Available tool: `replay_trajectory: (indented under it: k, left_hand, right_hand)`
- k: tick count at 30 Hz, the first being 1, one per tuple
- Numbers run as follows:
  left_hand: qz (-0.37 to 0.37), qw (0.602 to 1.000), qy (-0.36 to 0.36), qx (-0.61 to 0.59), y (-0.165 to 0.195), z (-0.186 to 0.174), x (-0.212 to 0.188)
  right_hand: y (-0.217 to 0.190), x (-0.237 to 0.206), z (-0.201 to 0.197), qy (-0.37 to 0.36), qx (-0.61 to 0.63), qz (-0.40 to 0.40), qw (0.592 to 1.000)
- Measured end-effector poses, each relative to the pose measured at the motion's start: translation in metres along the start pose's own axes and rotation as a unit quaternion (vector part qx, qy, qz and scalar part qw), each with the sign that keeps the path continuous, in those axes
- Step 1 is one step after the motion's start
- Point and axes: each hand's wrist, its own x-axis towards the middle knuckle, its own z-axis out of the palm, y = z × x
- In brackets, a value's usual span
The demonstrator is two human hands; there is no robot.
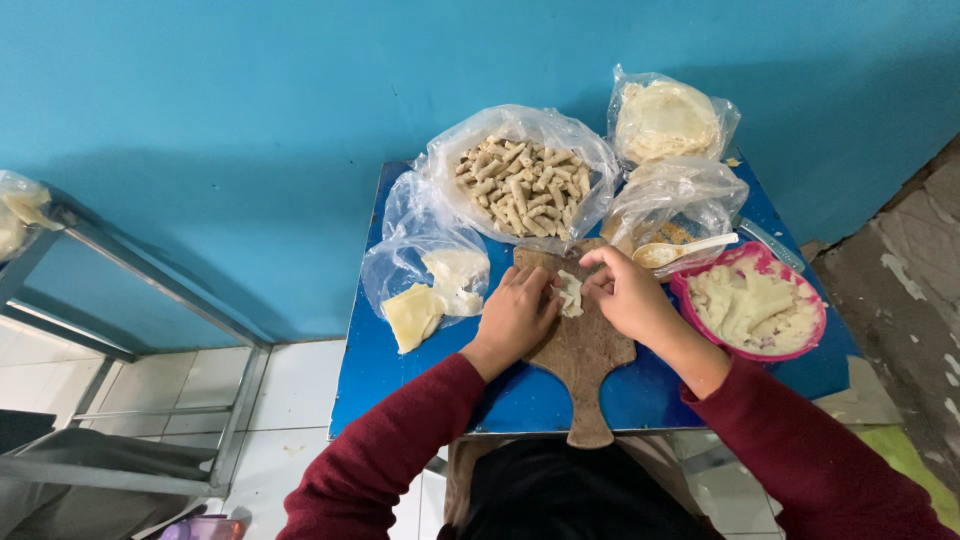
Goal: The person lays thin dough sheets on a wooden board, spoons brown powder filling from a plastic bag onto a sheet, folds and rolls the sheet by hand, and places the finished roll into a pink bowl, repeating the cycle with more sheets.
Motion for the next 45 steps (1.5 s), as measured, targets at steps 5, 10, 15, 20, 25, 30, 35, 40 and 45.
replay_trajectory:
  k: [5, 10, 15, 20, 25, 30, 35, 40, 45]
  left_hand:
    - [-0.003, 1.0, -0.006, -0.001, 0.001, 0.0, 0.0]
    - [-0.001, 1.0, -0.004, 0.002, -0.001, 0.002, 0.001]
    - [-0.007, 1.0, -0.004, -0.002, -0.002, 0.004, -0.002]
    - [-0.006, 1.0, 0.009, 0.011, -0.001, 0.006, 0.0]
    - [0.035, 0.999, 0.029, 0.002, 0.0, 0.006, -0.001]
    - [0.012, 1.0, 0.004, 0.016, -0.002, 0.008, -0.002]
    - [0.022, 0.999, -0.035, -0.017, -0.002, -0.004, 0.002]
    - [0.036, 0.997, -0.061, -0.041, 0.004, -0.021, 0.002]
    - [0.031, 0.999, -0.037, -0.022, 0.002, -0.011, 0.002]
  right_hand:
    - [0.0, 0.0, 0.004, 0.011, -0.083, -0.035, 0.996]
    - [0.008, 0.002, 0.004, 0.009, -0.158, -0.106, 0.982]
    - [0.012, 0.007, -0.002, -0.012, -0.122, -0.126, 0.984]
    - [0.006, 0.005, 0.002, -0.005, -0.129, -0.201, 0.971]
    - [-0.001, 0.003, 0.006, -0.02, -0.106, -0.132, 0.985]
    - [-0.004, 0.001, 0.001, 0.002, -0.25, -0.205, 0.946]
    - [-0.003, 0.0, -0.012, -0.045, -0.251, -0.252, 0.933]
    - [0.008, 0.002, -0.004, -0.039, -0.255, -0.229, 0.938]
    - [0.016, 0.005, 0.006, 0.0, -0.232, -0.223, 0.947]
